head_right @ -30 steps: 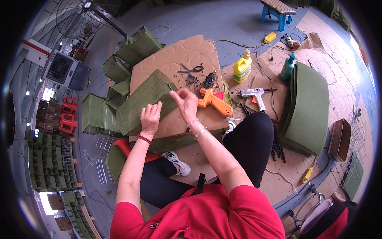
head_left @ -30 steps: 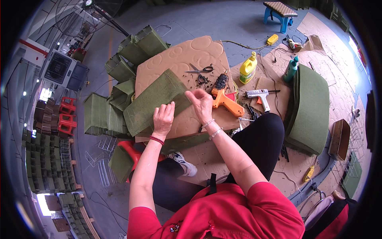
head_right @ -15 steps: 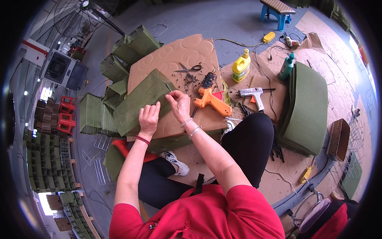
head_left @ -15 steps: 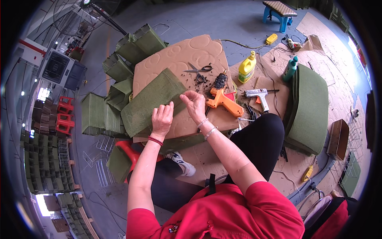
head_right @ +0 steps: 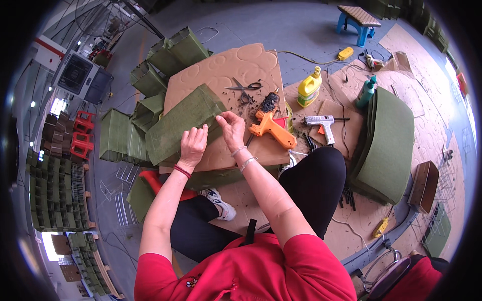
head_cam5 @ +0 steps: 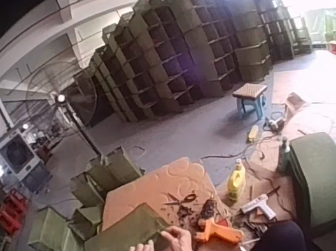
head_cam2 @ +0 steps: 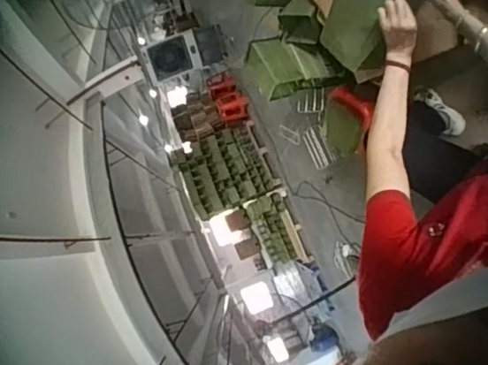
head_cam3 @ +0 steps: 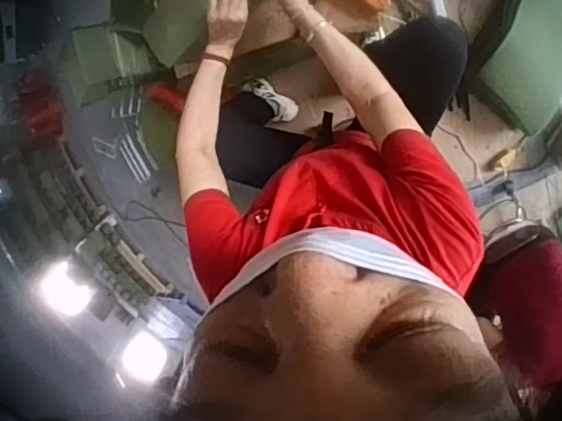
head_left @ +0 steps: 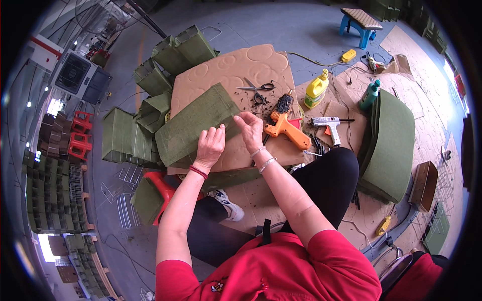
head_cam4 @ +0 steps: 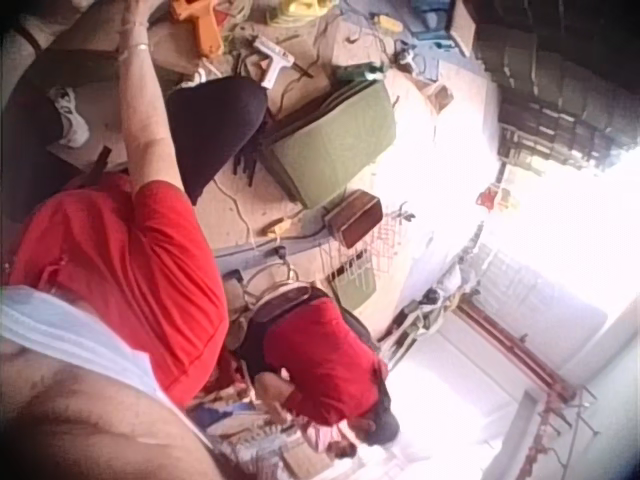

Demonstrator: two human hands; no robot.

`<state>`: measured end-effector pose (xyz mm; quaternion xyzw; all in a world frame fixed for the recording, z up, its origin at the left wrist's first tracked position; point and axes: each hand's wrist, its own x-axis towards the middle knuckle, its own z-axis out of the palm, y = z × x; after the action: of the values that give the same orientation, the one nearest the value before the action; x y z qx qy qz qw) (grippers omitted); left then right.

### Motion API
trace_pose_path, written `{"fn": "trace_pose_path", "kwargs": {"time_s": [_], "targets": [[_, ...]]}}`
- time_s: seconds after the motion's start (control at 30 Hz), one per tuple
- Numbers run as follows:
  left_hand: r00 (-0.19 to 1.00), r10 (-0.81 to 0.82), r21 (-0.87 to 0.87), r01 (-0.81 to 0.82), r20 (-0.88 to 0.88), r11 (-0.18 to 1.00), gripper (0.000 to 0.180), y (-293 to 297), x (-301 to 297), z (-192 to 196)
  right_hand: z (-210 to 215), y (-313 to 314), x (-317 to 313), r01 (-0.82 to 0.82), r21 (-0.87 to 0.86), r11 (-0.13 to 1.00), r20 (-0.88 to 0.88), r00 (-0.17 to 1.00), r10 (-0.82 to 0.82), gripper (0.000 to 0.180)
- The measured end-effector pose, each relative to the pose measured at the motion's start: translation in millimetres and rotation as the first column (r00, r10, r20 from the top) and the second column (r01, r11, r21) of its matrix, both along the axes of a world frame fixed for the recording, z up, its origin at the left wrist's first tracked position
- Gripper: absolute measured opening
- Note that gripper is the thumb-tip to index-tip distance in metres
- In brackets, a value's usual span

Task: The recorder is assembling a green fabric bin by fitting the fabric over a wire frame and securing it with hot glue.

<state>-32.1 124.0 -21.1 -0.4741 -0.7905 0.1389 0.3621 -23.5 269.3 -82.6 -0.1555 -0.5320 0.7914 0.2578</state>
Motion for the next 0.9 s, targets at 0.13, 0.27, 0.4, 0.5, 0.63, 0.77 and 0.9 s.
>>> {"fn": "trace_pose_path", "kwargs": {"time_s": [0.13, 0.27, 0.4, 0.5, 0.63, 0.77, 0.9], "targets": [[1.000, 0.014, 0.024, -0.013, -0.011, 1.000, 0.025, 2, 0, -4, -9, 18, 4, -0.103, 0.153, 0.983, 0.031, 0.995, 0.099, 0.018], [0.999, 0.040, 0.030, -0.039, -0.028, 0.999, 0.024, -5, 1, -6, 56, 22, 14, 0.239, 0.724, 0.647, -0.173, 0.971, -0.165, 0.022], [0.998, -0.016, 0.121, 0.009, 0.057, 0.993, 0.018, -1, 5, -3, 78, 15, -18, 0.263, 0.928, 0.264, -0.286, 0.957, 0.050, 0.042], [0.999, -0.014, 0.095, 0.011, 0.031, 0.995, 0.004, -3, 1, -13, 55, 7, -35, 0.179, 0.983, 0.042, -0.183, 0.976, 0.117, 0.062], [1.000, -0.011, 0.143, 0.010, 0.011, 0.990, 0.011, -2, 1, -7, 49, 6, -36, 0.138, 0.987, 0.084, -0.147, 0.984, 0.103, 0.069], [1.000, -0.022, 0.180, 0.023, -0.008, 0.983, 0.012, 1, 2, -10, 45, 16, -33, 0.131, 0.990, 0.042, -0.136, 0.980, 0.145, 0.075], [1.000, -0.006, 0.188, 0.006, -0.002, 0.982, 0.011, -2, 3, -11, 42, 19, -34, 0.164, 0.986, 0.025, -0.166, 0.962, 0.217, 0.077]]}}
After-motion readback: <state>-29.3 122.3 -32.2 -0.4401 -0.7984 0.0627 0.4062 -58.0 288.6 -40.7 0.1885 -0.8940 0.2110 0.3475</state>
